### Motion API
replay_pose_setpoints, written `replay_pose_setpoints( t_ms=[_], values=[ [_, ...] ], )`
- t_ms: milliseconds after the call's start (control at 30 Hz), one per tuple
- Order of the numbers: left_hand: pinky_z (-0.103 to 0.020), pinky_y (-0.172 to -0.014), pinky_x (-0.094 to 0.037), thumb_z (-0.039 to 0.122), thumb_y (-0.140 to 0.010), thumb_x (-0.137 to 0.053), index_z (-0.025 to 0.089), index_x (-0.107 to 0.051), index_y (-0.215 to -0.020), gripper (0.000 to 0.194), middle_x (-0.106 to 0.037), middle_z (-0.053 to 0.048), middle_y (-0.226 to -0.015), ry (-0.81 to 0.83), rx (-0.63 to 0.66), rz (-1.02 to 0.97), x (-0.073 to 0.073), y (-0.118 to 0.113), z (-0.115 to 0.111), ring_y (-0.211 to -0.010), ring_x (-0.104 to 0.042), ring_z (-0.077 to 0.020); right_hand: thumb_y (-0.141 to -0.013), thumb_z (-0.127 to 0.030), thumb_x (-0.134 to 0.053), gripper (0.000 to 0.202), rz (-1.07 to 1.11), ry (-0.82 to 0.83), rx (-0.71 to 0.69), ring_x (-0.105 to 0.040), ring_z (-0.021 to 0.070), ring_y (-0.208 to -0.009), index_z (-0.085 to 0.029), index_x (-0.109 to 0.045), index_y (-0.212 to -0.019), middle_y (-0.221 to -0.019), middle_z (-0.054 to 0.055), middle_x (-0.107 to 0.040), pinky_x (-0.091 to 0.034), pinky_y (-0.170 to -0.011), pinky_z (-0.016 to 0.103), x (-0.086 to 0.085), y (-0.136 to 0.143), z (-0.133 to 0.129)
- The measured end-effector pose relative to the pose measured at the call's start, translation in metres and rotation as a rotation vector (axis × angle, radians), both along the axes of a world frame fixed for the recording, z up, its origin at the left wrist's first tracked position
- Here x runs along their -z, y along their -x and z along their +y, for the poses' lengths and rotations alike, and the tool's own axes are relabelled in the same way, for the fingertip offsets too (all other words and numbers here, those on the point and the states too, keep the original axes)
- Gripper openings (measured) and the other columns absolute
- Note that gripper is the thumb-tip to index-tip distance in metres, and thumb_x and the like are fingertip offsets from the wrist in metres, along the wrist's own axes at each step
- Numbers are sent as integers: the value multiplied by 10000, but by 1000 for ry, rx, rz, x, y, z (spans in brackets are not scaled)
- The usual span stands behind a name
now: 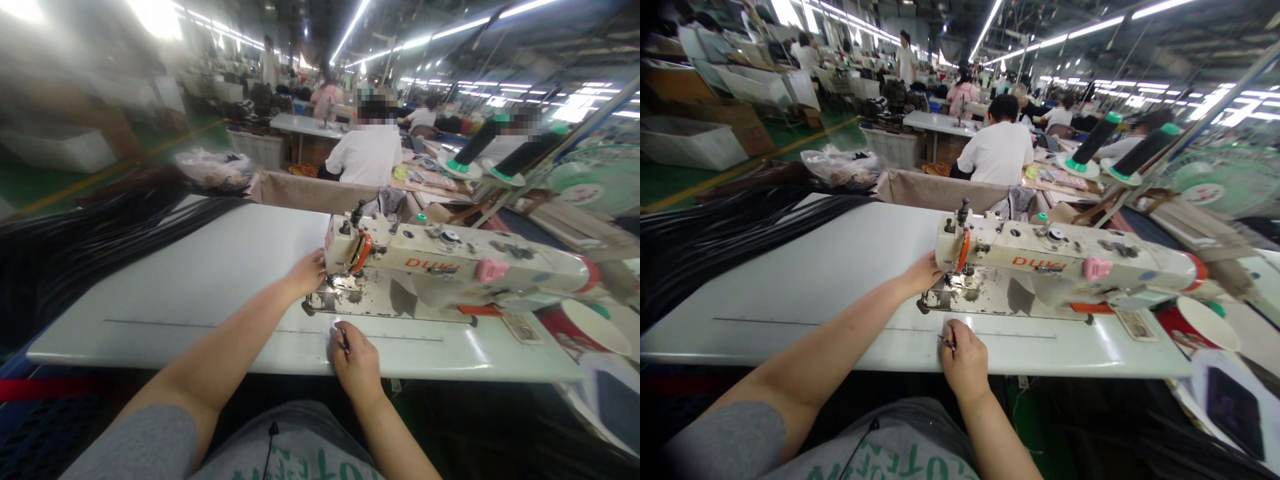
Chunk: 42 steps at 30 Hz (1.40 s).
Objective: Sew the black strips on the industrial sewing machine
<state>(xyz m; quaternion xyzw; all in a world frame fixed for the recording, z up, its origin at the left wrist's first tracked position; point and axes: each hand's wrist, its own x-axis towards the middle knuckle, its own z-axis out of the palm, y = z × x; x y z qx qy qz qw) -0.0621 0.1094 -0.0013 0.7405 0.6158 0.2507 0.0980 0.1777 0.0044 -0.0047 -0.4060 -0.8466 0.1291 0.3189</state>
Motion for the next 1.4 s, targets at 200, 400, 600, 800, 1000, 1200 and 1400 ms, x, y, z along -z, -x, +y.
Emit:
replay_pose_setpoints(
  t_ms=[200, 400, 600, 800, 1000, 1200, 1400],
  values=[
    [-420, -1213, -401, 237, -1003, -492, 172, -699, -1272, 345, -655, -108, -1376, -62, 40, 40, 1, 4, 4, -1339, -545, -261, -947, -158, -457, 248, 14, -19, -2, -688, 182, -761, -174, -675, -1062, -893, 78, -744, -521, -728, 264, 0, 1, -2],
    [-407, -1123, -480, 254, -939, -630, 207, -756, -1134, 236, -704, -78, -1240, -26, 41, -3, 2, 14, 2, -1214, -595, -254, -934, -134, -456, 249, 29, -40, -9, -670, 168, -733, -172, -662, -1069, -868, 63, -730, -499, -705, 250, 3, 0, -2],
    [-414, -995, -474, 298, -860, -759, 238, -802, -925, 99, -759, -56, -1041, -15, -24, 7, -6, 16, -16, -1037, -650, -250, -918, -117, -468, 234, 51, -91, -11, -646, 168, -687, -188, -648, -1050, -829, 46, -713, -481, -672, 254, 3, 1, -2],
    [-368, -939, -464, 266, -850, -772, 257, -795, -893, 50, -769, -16, -996, 47, -154, -87, -11, 4, -35, -982, -672, -213, -893, -99, -479, 244, 57, -76, -31, -640, 173, -694, -196, -631, -1056, -794, 25, -687, -477, -680, 258, 2, 2, -3],
    [-318, -900, -504, 186, -841, -761, 226, -782, -865, 51, -739, -28, -964, 55, -177, -130, -14, -4, -37, -962, -670, -198, -899, -97, -472, 229, 60, -97, -27, -633, 171, -687, -196, -627, -1035, -795, 28, -683, -465, -670, 259, 1, 2, -2],
    [-260, -821, -533, 159, -840, -755, 211, -768, -897, 78, -706, -21, -998, 181, -278, -222, -17, -22, -54, -857, -676, -146, -896, -101, -469, 239, 58, -98, -26, -637, 175, -701, -196, -618, -1057, -803, 28, -682, -463, -675, 263, 3, 2, -2],
    [-262, -905, -535, 154, -851, -717, 197, -759, -1014, 174, -708, -61, -1120, 277, -379, -203, -25, -46, -69, -958, -701, -165, -885, -94, -472, 256, 58, -92, -21, -637, 180, -703, -191, -621, -1070, -799, 29, -677, -458, -675, 266, 1, 3, -3]
  ],
)
